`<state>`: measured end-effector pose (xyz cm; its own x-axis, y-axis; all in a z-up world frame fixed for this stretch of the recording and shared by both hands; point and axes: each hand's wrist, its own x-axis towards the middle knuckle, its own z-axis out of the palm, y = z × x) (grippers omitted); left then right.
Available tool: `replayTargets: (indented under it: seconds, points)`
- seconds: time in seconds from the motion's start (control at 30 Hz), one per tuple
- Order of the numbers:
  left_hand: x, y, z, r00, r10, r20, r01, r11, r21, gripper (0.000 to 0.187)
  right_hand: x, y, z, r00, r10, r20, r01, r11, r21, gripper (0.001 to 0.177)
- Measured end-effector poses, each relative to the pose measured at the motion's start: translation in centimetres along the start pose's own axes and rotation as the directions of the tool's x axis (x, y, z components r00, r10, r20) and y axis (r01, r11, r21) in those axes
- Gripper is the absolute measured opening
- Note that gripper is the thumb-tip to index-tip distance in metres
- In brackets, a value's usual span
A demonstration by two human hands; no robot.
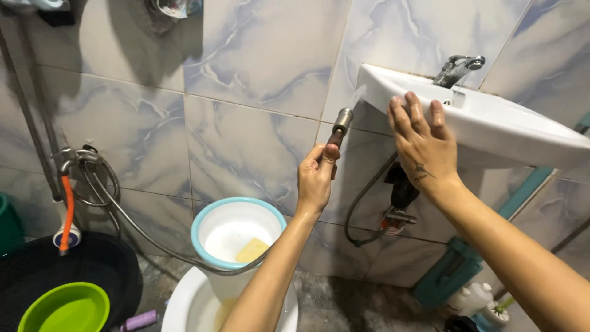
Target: Rinsing a bathroom sink with a sprayer, organizing toiletries from the floor into a holder, and washing hands.
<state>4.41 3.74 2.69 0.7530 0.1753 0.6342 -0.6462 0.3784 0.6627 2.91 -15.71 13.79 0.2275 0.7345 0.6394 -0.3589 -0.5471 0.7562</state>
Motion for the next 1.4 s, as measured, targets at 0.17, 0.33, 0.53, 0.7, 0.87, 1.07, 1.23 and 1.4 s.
replayTargets:
  seconds: [0.17,0.33,0.53,0.7,0.87,1.07,1.23,1.4]
  points:
    - [1.1,1.4,0.1,0.997,0.065,-0.049,-0.056,0.986,0.154,0.056,1.3,-0.5,0.0,0.998,-0.049,0.046,0.052,0.997,-0.055,0.054]
    - [1.9,0.5,-0.1,0.999,0.02,-0.05,-0.016,0.997,0.074,0.056,1.3,-0.2,-0.1,0.997,-0.056,0.053,0.059,0.997,-0.046,0.052]
    - [1.2,-0.5,0.6,0.998,0.034,0.054,-0.031,0.998,-0.054,0.05,1.5,-0.1,-0.5,0.996,-0.07,0.055,0.072,0.997,-0.039,0.055]
    - [-0.9,0.4,1.9,0.991,0.009,0.137,-0.014,0.999,0.031,0.046,0.1,0.3,-0.6,0.995,-0.068,0.072,0.074,0.993,-0.093,0.056]
    - [-2.9,3.0,3.8,0.979,0.003,0.206,-0.04,0.983,0.179,0.043,-4.3,1.5,1.6,0.998,-0.007,0.055,0.008,1.0,-0.007,0.051]
    - [-3.8,2.8,6.8,0.955,0.011,0.297,-0.1,0.952,0.288,0.041,-11.2,3.4,5.6,0.999,0.044,-0.024,-0.045,0.999,-0.022,0.063]
    - [-4.1,2.5,8.6,0.939,-0.027,0.343,-0.114,0.917,0.383,0.04,-16.3,4.5,7.8,0.974,0.211,0.079,-0.225,0.932,0.284,0.078]
    - [-4.5,2.3,10.3,0.919,-0.051,0.39,-0.119,0.91,0.398,0.039,-18.8,5.8,7.7,0.858,0.469,0.21,-0.506,0.698,0.507,0.098]
